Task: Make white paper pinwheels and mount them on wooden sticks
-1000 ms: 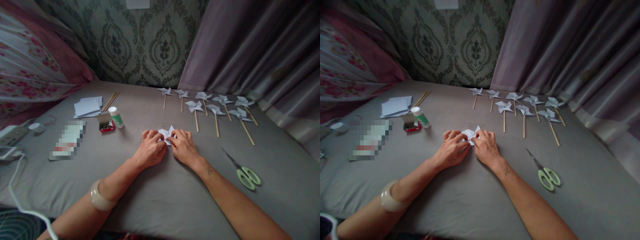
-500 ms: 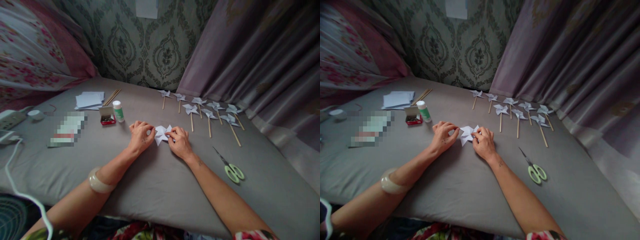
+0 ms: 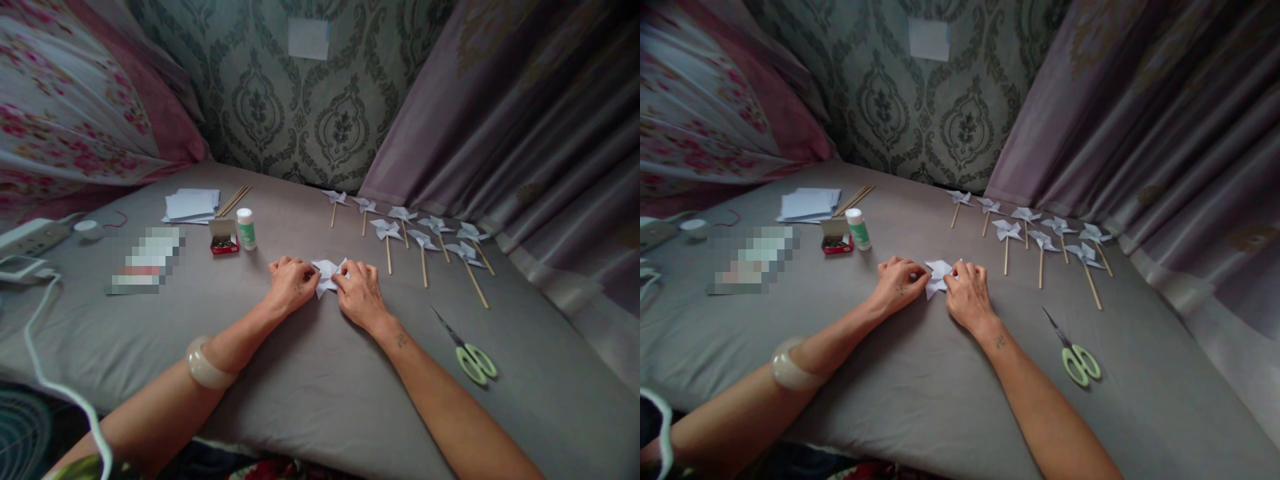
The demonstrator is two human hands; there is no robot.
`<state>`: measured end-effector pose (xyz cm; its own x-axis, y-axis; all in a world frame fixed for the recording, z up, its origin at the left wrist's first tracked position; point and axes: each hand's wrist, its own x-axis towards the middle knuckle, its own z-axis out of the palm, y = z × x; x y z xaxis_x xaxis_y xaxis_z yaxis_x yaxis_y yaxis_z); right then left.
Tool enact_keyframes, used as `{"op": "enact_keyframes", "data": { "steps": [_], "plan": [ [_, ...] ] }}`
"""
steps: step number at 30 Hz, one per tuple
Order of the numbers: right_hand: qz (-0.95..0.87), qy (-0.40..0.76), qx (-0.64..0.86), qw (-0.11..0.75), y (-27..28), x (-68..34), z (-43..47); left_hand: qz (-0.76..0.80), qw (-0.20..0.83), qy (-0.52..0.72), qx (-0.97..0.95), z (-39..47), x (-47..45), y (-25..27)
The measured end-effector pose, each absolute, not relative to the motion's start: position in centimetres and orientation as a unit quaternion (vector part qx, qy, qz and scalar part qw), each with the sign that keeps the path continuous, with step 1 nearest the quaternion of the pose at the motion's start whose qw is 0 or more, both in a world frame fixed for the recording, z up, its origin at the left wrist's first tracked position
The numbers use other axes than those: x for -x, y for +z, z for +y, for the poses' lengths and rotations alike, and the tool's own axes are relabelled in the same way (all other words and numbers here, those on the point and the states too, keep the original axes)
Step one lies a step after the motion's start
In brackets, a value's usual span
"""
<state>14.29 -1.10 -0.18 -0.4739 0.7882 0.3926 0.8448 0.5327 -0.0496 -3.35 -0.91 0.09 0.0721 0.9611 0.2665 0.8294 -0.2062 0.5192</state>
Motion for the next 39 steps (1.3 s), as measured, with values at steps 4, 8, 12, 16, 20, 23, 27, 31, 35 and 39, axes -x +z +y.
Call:
{"op": "enact_keyframes", "data": {
  "steps": [4,8,12,16,20,23,27,31,35,39],
  "plan": [
    [-0.799,0.007,0.514,0.312,-1.2,-14.6,-0.6,0.62,0.135,0.267,-0.726,-0.9,3.4,0.1],
    [-0.743,0.044,0.521,0.418,-1.7,-15.0,-0.2,0.629,0.14,0.247,-0.724,-0.9,3.2,0.4],
    [-0.712,0.049,0.521,0.468,-1.5,-15.3,-0.1,0.635,0.141,0.232,-0.723,-0.8,3.1,0.4],
    [-0.698,0.054,0.528,0.481,-1.5,-15.9,0.2,0.638,0.132,0.236,-0.722,-0.4,3.1,0.2],
    [-0.705,0.055,0.529,0.469,-1.5,-16.1,0.0,0.628,0.11,0.237,-0.733,0.1,3.5,0.1],
    [-0.734,0.02,0.518,0.439,-1.2,-16.0,-0.6,0.616,0.112,0.239,-0.742,0.7,4.1,0.2],
    [-0.788,-0.015,0.486,0.378,-0.8,-15.7,-1.5,0.6,0.125,0.257,-0.747,1.3,5.0,0.7],
    [-0.837,-0.036,0.441,0.323,-1.0,-15.6,-1.9,0.6,0.115,0.271,-0.744,1.5,5.8,1.2],
    [-0.85,-0.066,0.416,0.316,-1.1,-15.6,-1.9,0.598,0.116,0.277,-0.743,1.5,6.2,1.4],
    [-0.859,-0.087,0.388,0.324,-0.9,-15.4,-2.1,0.6,0.12,0.274,-0.742,1.7,6.2,1.4]
  ]
}}
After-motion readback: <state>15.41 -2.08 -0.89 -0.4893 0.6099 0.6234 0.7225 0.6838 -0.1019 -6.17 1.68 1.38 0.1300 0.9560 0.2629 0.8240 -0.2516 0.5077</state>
